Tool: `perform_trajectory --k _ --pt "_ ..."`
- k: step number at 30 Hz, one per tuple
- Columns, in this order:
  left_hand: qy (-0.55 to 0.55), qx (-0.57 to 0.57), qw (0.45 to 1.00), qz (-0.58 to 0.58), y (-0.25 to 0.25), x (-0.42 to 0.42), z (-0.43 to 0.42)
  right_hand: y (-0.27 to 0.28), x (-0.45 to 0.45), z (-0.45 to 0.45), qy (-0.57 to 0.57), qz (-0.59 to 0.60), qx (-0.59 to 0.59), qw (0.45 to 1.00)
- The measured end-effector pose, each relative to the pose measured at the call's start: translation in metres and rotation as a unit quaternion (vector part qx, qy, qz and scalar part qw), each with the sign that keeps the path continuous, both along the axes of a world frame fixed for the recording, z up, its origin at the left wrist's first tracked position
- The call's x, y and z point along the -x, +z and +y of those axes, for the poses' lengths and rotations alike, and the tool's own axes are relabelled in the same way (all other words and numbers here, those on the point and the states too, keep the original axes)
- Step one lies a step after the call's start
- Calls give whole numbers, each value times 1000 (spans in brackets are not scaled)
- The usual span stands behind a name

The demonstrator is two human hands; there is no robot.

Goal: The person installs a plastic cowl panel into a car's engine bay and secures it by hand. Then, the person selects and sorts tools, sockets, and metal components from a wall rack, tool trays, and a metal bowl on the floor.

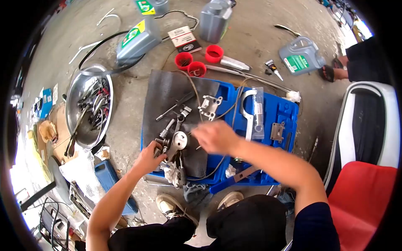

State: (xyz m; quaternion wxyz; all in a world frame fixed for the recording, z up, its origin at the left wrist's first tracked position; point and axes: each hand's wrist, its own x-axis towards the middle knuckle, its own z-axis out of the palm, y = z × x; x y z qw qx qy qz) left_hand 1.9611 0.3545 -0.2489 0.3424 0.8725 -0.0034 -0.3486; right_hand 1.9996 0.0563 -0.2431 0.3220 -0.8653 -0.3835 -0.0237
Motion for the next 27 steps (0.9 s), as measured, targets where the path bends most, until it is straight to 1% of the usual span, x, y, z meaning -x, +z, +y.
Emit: perform_trajectory --k 1,2,3,4,6,7,8,10,11,12,14,15,18,19,21,22,23,24,25,27 --pt "7 0 1000 2 -5 4 4 2 -24 14 -14 -38 77 996" --pt "21 12 999 -22 -12 7 7 -6 -45 27 -8 -81 162 983" --pt "36 25 998 -45 -20 9 9 -6 -63 37 21 -102 272 957" --pt "27 39 996 -78 -29 11 14 -12 -75 45 47 -86 315 944" --pt "-42 43 998 -2 -6 -10 22 -12 -86 58 60 -66 359 929" --pt "-63 66 996 -4 -14 -15 32 -18 -86 58 54 -66 316 945" --pt "-58 64 996 -2 -18 -18 38 -15 -80 62 59 -65 314 945" --pt "-43 77 996 -2 -22 -24 49 -10 -60 69 33 14 250 968" --pt "-13 84 995 51 -15 -27 46 -12 -45 69 53 21 262 963" --pt "-8 78 996 50 -15 -24 44 -21 -27 67 85 -21 281 956" --pt "75 73 994 37 -18 -18 36 -20 -2 68 57 6 196 979" --pt "72 73 994 39 -20 -15 32 -18 3 65 59 -4 199 978" --pt "67 18 997 -40 -25 -10 24 -25 4 59 65 -3 189 980" --pt "67 19 997 -41 -32 -7 24 -20 -2 61 78 6 189 979" --pt "58 13 984 -168 -47 -3 26 -16 -2 59 87 6 184 979" --pt "58 12 984 -169 -44 -4 26 -15 -1 58 96 10 179 979" --pt "71 20 988 -135 -42 -4 26 -12 2 54 95 11 178 979" --pt "84 29 991 -101 -41 -5 26 -9 7 46 102 13 149 983" --pt "85 28 991 -99 -38 -6 26 -7 11 39 111 15 121 986" --pt "85 34 993 -72 -31 -5 26 -2 27 26 108 35 106 988"
